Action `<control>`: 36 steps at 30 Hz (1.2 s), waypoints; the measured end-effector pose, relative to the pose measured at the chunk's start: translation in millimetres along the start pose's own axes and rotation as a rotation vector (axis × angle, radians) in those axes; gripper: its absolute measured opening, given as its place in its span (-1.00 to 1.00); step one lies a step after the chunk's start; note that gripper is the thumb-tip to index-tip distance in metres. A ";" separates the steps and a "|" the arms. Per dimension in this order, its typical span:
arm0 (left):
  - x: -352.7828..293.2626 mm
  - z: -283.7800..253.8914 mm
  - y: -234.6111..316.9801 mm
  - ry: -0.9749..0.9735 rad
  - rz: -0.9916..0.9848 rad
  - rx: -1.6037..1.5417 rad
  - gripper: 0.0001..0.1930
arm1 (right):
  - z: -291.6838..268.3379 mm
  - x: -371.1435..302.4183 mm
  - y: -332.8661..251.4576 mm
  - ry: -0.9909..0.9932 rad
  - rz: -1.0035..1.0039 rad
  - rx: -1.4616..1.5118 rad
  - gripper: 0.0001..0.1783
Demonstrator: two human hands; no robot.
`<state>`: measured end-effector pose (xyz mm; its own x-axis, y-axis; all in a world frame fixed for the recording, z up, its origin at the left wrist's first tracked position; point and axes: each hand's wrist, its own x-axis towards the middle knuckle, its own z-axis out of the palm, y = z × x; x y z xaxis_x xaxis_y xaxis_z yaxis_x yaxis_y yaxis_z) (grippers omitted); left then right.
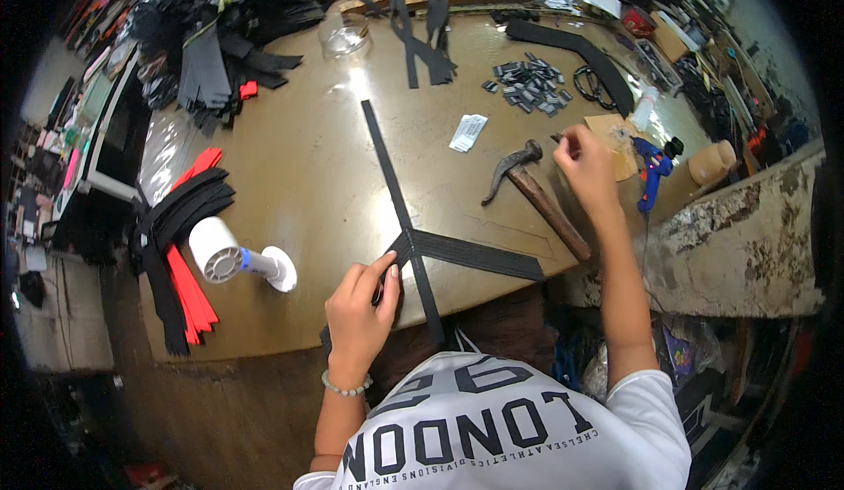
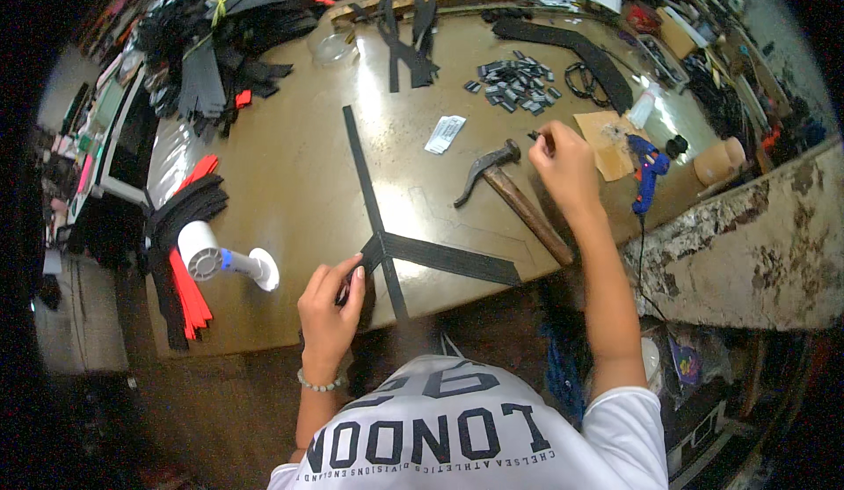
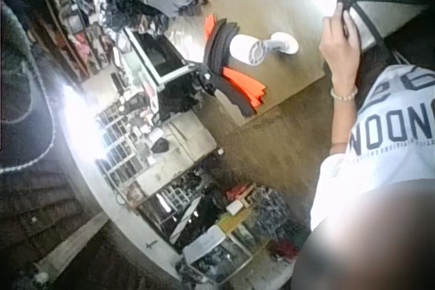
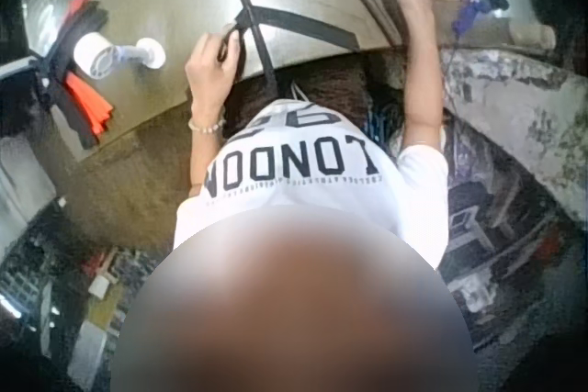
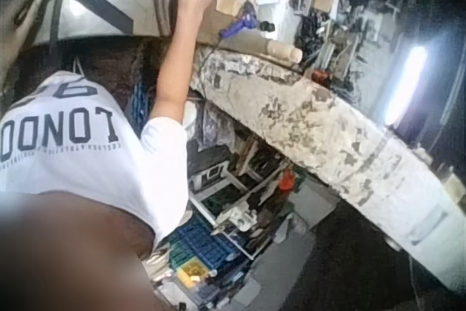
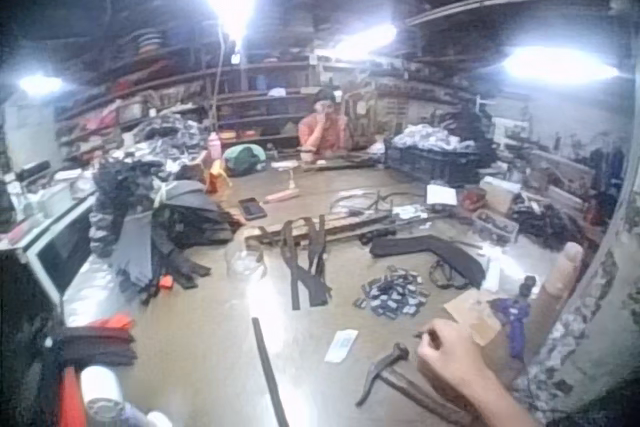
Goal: The person assembles black fabric straps by applying hot glue with a glue gun, attaching small rectangular tags, and hammering them flat. The person repeats this process for multiple straps, arranging them on the table as they work.
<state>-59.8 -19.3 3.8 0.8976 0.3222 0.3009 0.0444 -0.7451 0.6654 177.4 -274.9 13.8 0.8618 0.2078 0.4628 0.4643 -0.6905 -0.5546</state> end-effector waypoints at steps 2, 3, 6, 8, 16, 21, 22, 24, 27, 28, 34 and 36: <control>-6.6 -5.4 11.5 0.036 -0.026 -0.131 -0.82 | -16.5 -26.5 -36.6 -0.131 -0.076 0.111 -0.89; -9.9 -6.7 17.9 0.026 -0.035 -0.201 -0.82 | -21.9 -43.6 -55.7 -0.246 -0.140 0.161 -0.88; -13.7 -5.3 29.5 -0.104 -0.042 -0.365 -0.80 | -16.3 -75.5 -97.3 -0.729 -0.542 0.323 -0.75; -11.4 -2.5 29.0 -0.199 -0.047 -0.421 -0.81 | -9.1 -84.7 -109.9 -0.872 -0.485 0.498 -0.76; -4.4 -1.0 12.2 -0.225 -0.287 -0.497 -0.86 | 16.1 -88.9 -104.8 -0.812 0.066 0.743 -0.81; 20.4 14.3 -6.2 -0.065 -0.351 -0.279 -0.83 | 44.6 -101.0 -93.6 -0.497 0.053 0.571 -0.85; 24.2 16.4 -9.4 -0.080 -0.347 -0.231 -0.83 | 47.8 -104.8 -91.4 -0.525 0.074 0.535 -0.86; 26.4 18.7 -12.3 -0.091 -0.356 -0.183 -0.83 | 51.3 -112.0 -88.5 -0.486 0.036 0.567 -0.88; 24.4 21.0 -10.9 -0.084 -0.372 -0.161 -0.82 | 51.6 -116.6 -88.8 -0.471 0.025 0.568 -0.88; 23.7 21.8 -10.1 -0.081 -0.364 -0.146 -0.82 | 49.9 -116.1 -89.5 -0.472 0.016 0.573 -0.88; 24.2 23.2 -13.0 -0.063 -0.290 -0.192 -0.81 | 27.3 -111.6 -94.9 -0.615 -0.426 0.493 -0.71; 23.7 22.8 -14.4 -0.066 -0.288 -0.201 -0.81 | 21.3 -121.2 -99.3 -0.825 -0.554 0.547 -0.58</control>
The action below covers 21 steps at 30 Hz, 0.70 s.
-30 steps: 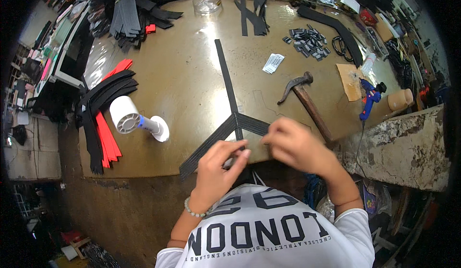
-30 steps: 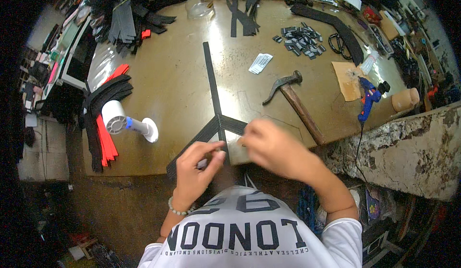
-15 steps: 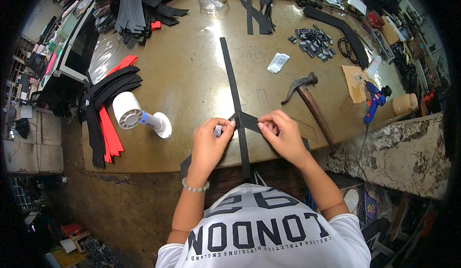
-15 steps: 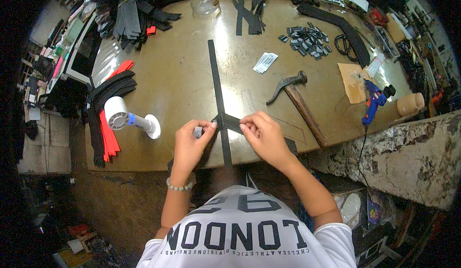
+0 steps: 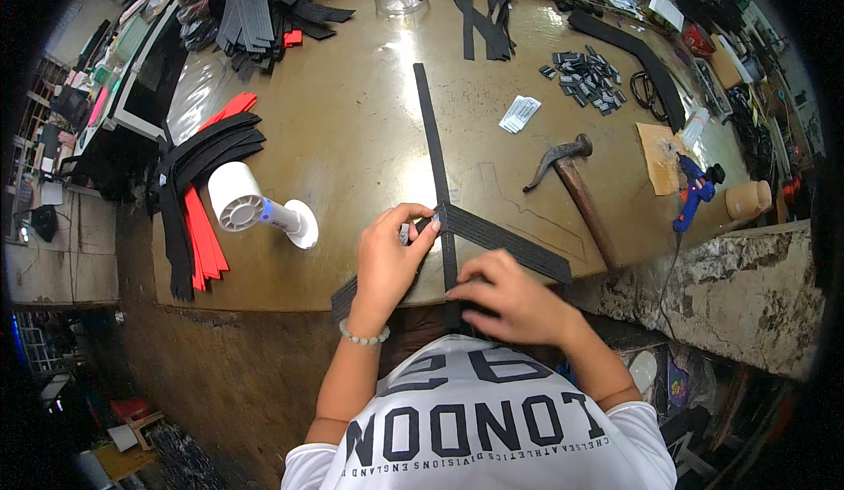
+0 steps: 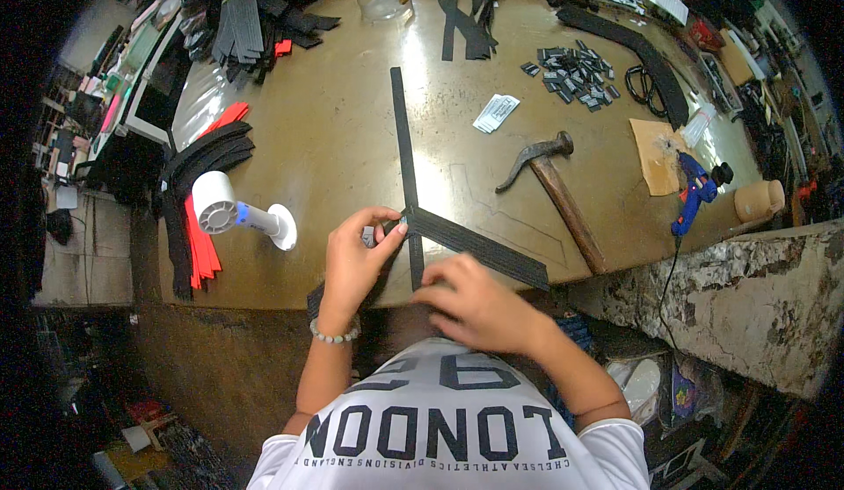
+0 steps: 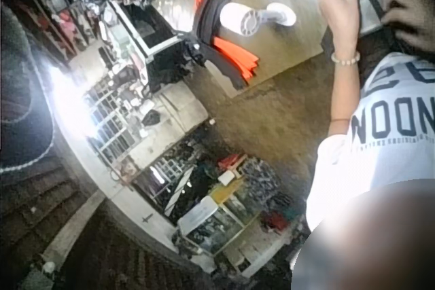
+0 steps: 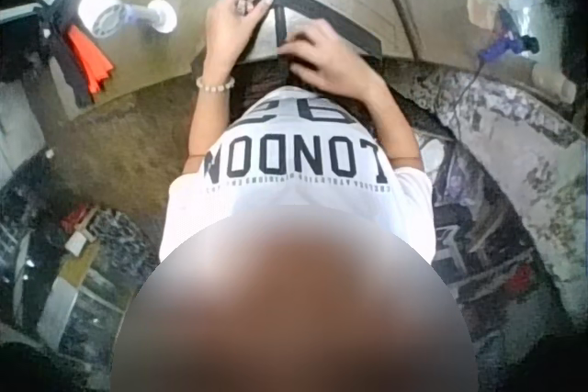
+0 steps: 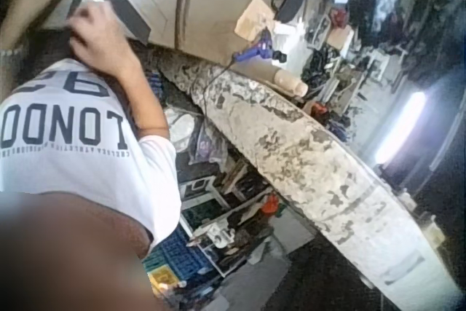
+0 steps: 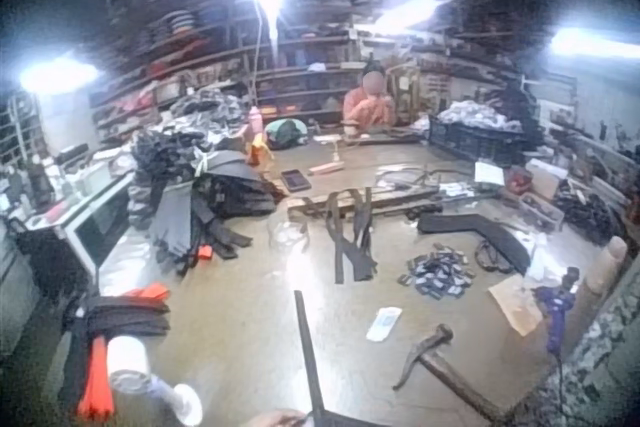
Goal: The person assembles black fabric straps by applying hot glue with a glue gun, attaching small rectangular tags, and hammering them flat. The person repeats this process for multiple straps, arranging them on the table as they work.
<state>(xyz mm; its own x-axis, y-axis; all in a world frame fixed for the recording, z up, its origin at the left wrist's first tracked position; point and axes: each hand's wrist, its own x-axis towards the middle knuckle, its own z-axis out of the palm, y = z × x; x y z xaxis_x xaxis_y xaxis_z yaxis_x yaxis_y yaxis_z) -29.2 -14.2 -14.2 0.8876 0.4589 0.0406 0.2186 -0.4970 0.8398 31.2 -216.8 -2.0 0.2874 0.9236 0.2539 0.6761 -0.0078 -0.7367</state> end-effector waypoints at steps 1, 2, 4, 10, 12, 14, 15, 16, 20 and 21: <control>-0.3 0.0 -0.3 -0.002 0.001 -0.002 -0.80 | 7.0 -1.8 -4.7 -0.035 0.017 -0.112 -0.56; -0.6 0.4 -0.6 -0.006 0.004 -0.004 -0.80 | 14.0 -2.3 -6.9 -0.078 0.000 -0.215 -0.55; -2.0 1.5 -0.6 0.005 -0.020 0.000 -0.81 | 23.8 -0.6 -4.3 0.019 0.003 -0.228 -0.54; -3.7 3.0 -2.5 0.050 0.071 0.014 -0.83 | 0.1 28.8 29.4 0.085 -0.031 -0.138 -0.69; -4.4 3.1 -3.4 0.056 0.078 0.024 -0.83 | -14.5 46.2 39.2 0.169 -0.044 -0.085 -0.78; -5.3 3.6 -3.9 0.051 0.069 0.049 -0.83 | -25.4 62.2 45.7 0.089 0.212 0.146 -0.86; -5.6 3.9 -4.0 0.053 0.065 0.043 -0.82 | -27.2 70.2 48.3 0.083 0.311 0.217 -0.91; -5.9 4.1 -3.9 0.052 0.056 0.045 -0.81 | -28.8 75.6 49.9 0.062 0.384 0.258 -0.90; -6.0 3.7 -2.9 0.071 0.064 0.038 -0.81 | -28.0 86.5 55.9 0.035 0.510 0.348 -0.88; -5.9 3.3 -2.5 0.075 0.067 0.035 -0.81 | -27.5 86.3 56.8 0.042 0.517 0.340 -0.88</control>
<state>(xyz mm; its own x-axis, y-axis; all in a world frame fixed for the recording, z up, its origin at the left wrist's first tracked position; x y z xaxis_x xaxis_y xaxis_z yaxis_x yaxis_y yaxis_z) -33.7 -18.1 -18.3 0.8682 0.4768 0.1371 0.1751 -0.5530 0.8146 113.1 -148.1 -4.7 0.5515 0.8167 -0.1700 0.1897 -0.3212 -0.9278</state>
